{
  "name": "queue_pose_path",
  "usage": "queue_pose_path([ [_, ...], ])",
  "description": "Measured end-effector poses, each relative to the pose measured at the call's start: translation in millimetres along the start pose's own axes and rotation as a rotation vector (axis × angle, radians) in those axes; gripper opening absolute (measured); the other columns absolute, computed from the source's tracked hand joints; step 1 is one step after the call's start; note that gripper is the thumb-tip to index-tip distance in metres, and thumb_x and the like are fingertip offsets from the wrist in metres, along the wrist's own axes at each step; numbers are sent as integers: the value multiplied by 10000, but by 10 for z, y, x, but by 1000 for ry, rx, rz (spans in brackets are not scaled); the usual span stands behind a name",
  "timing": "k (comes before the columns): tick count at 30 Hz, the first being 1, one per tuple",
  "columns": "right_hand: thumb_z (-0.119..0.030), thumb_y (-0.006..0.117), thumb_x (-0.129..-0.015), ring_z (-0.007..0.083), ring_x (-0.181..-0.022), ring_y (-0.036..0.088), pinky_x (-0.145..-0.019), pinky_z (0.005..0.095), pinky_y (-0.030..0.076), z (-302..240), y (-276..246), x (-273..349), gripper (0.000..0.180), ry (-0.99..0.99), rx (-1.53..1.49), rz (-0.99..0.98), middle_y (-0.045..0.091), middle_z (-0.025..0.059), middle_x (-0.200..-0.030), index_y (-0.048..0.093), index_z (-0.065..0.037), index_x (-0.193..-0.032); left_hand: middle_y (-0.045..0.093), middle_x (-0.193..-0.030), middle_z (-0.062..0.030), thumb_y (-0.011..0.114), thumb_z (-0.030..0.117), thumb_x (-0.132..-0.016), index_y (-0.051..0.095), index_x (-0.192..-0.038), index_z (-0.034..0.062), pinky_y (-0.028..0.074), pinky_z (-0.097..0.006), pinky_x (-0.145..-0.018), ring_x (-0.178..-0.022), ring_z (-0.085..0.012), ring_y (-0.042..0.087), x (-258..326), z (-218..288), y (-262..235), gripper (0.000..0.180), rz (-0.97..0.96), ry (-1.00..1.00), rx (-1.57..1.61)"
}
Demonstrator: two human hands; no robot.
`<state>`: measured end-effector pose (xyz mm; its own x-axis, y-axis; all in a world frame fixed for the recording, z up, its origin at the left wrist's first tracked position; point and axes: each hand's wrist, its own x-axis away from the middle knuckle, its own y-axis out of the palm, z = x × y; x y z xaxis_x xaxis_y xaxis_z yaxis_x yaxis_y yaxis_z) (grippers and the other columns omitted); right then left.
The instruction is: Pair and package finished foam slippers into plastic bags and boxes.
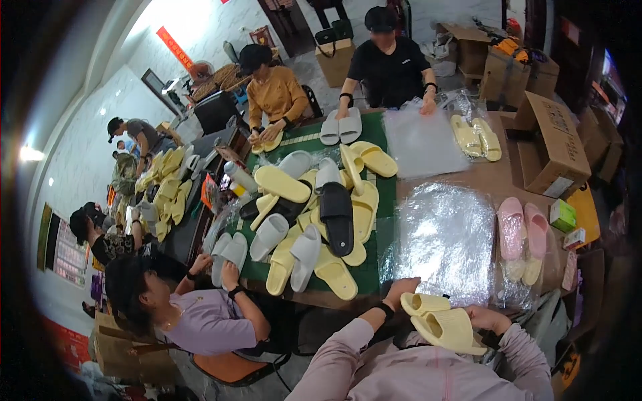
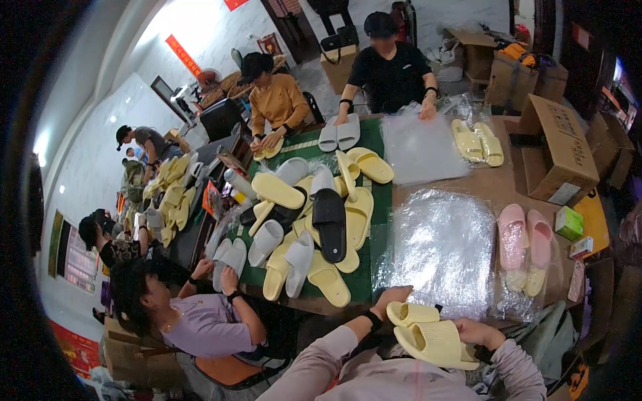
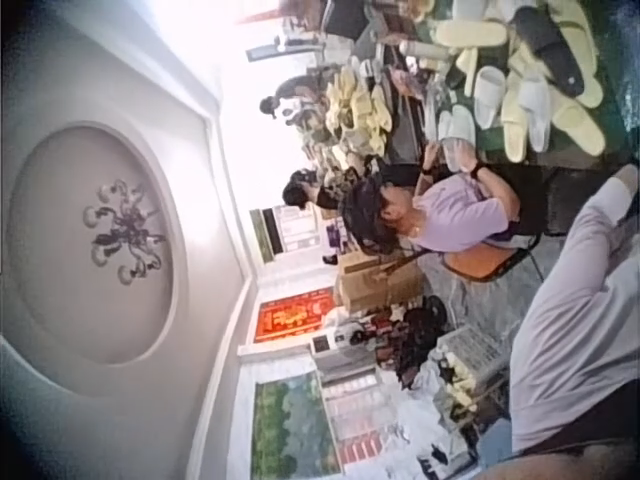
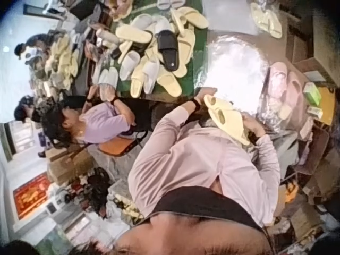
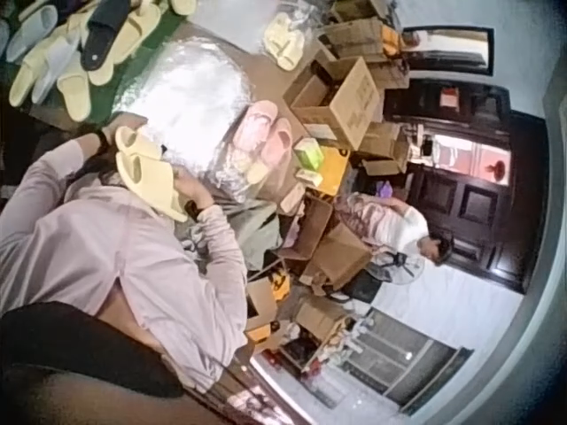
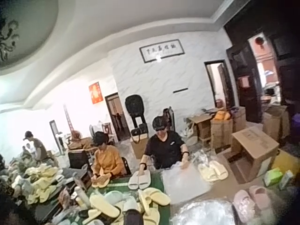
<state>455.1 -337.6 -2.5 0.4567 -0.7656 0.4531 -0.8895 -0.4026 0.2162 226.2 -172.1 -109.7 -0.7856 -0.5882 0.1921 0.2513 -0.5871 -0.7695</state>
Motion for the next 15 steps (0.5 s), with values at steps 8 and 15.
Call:
queue_pose_path([
  [8, -52, 591, -824, 103, -913, 547, -821, 266, 442, 78, 41, -1, 302, 42, 49, 253, 621, 35, -1055, 577, -19, -1123, 592, -1029, -209, 422, 130, -878, 514, -1147, -1, 453, -402, -819, -940, -347, 565, -87, -17, -257, 314, 148, 179, 124],
  [15, -82, 600, -725, 342, -935, 559, -803, 386, 456, 53, 96, -142, 310, -191, 669, 631, 574, 171, -1037, 612, -4, -1025, 574, -1081, -165, 452, 131, -839, 408, -1265, 6, 454, -378, -832, -950, -302, 560, -33, 529, -471, 446, 217, 179, -103],
])
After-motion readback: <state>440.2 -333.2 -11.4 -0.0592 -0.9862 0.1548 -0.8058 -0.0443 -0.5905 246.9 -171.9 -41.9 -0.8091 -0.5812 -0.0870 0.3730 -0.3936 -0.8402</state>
